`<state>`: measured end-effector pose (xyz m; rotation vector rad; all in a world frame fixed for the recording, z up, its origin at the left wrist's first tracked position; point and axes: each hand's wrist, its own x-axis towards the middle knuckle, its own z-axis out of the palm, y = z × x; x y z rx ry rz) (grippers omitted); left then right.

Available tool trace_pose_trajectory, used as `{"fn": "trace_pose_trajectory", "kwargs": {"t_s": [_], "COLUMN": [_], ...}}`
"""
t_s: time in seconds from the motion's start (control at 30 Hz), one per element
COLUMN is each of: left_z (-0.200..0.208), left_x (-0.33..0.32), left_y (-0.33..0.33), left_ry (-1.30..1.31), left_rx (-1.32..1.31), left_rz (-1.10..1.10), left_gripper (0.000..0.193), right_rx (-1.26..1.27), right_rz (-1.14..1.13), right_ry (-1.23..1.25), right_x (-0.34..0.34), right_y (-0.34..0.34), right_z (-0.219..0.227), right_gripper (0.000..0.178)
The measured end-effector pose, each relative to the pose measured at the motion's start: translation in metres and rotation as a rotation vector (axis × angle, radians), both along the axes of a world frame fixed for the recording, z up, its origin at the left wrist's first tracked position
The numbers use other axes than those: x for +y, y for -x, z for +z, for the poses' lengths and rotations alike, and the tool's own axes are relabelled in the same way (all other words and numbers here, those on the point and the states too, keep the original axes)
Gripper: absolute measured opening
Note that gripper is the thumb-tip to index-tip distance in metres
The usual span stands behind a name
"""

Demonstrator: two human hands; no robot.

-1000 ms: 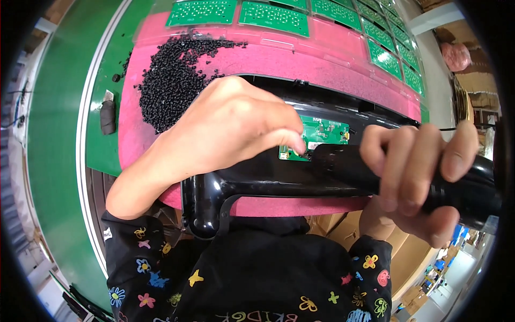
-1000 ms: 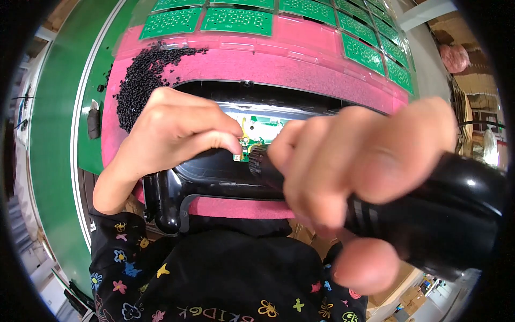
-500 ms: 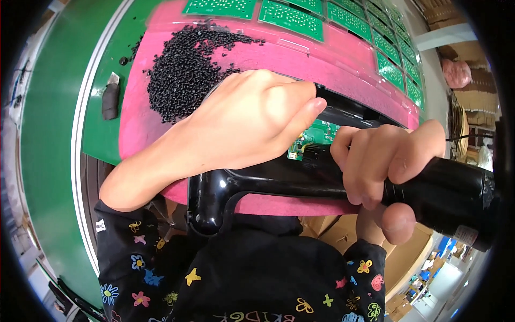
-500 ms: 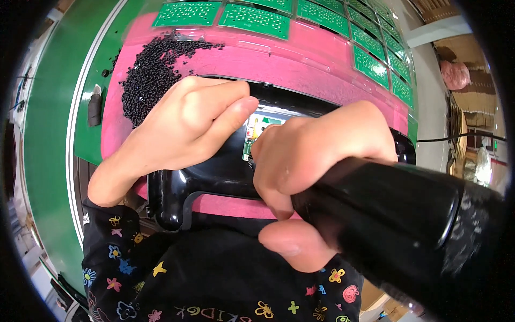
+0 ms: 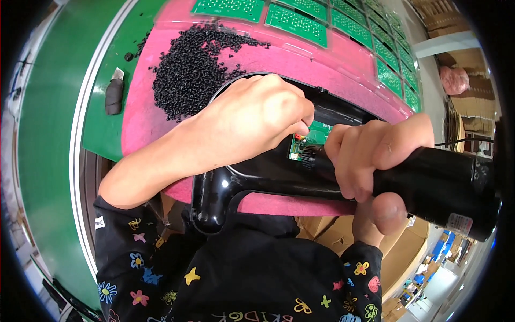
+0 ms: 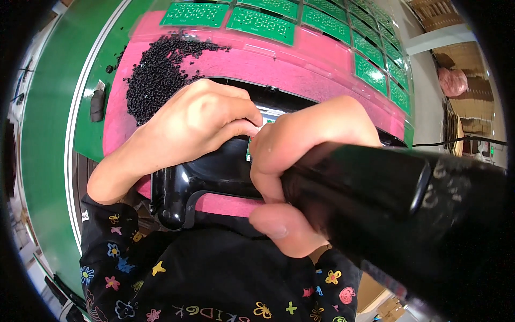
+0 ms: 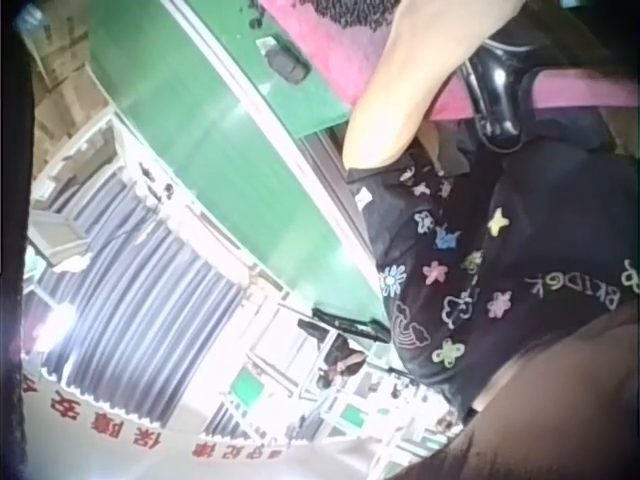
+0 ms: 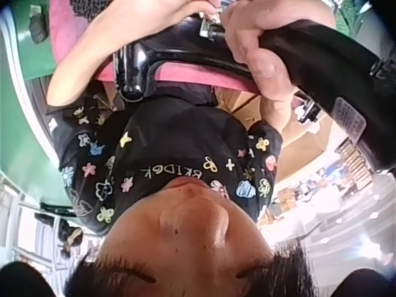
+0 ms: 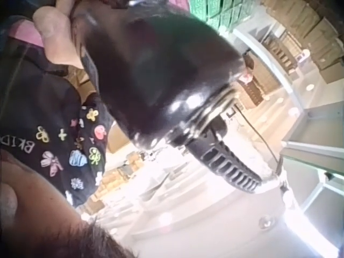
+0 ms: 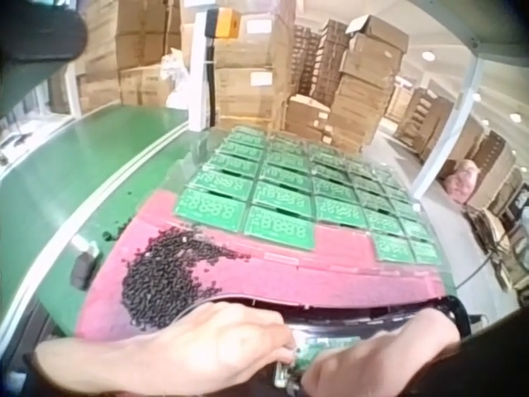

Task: Assemble electronic components by placing circuit boards into plastic cases and fastening them with an electric screwdriver.

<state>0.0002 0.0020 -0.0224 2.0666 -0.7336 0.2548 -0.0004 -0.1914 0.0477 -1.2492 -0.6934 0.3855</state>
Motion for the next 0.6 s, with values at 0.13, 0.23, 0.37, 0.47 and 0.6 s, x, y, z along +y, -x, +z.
{"fn": "trace_pose_trajectory", "kwargs": {"t_s": [0.13,0.23,0.37,0.47,0.6], "left_z": [0.001,0.012,0.012,0.007,0.006], "left_x": [0.004,0.004,0.003,0.002,-0.001], "left_y": [0.002,0.003,0.003,0.005,0.0], "left_ry": [-0.054,-0.164,-0.211,-0.106,-0.02], "left_rx": [0.021,0.086,0.07,0.031,-0.001], "left_rz": [-0.014,-0.071,-0.104,-0.157,-0.183], "left_gripper": [0.017,0.023,0.025,0.024,0.021], "right_rx": [-0.148,-0.177,-0.196,-0.186,-0.179], "right_rz": [0.154,0.162,0.091,-0.004,-0.103], "right_ry": [-0.082,-0.097,-0.225,-0.423,-0.536], "right_x": [-0.004,-0.014,-0.021,-0.023,-0.022], "right_y": [-0.014,-0.013,-0.014,-0.011,-0.007], "right_z": [-0.009,-0.007,-0.006,-0.007,-0.004], "right_gripper": [0.04,0.038,0.039,0.035,0.032]}}
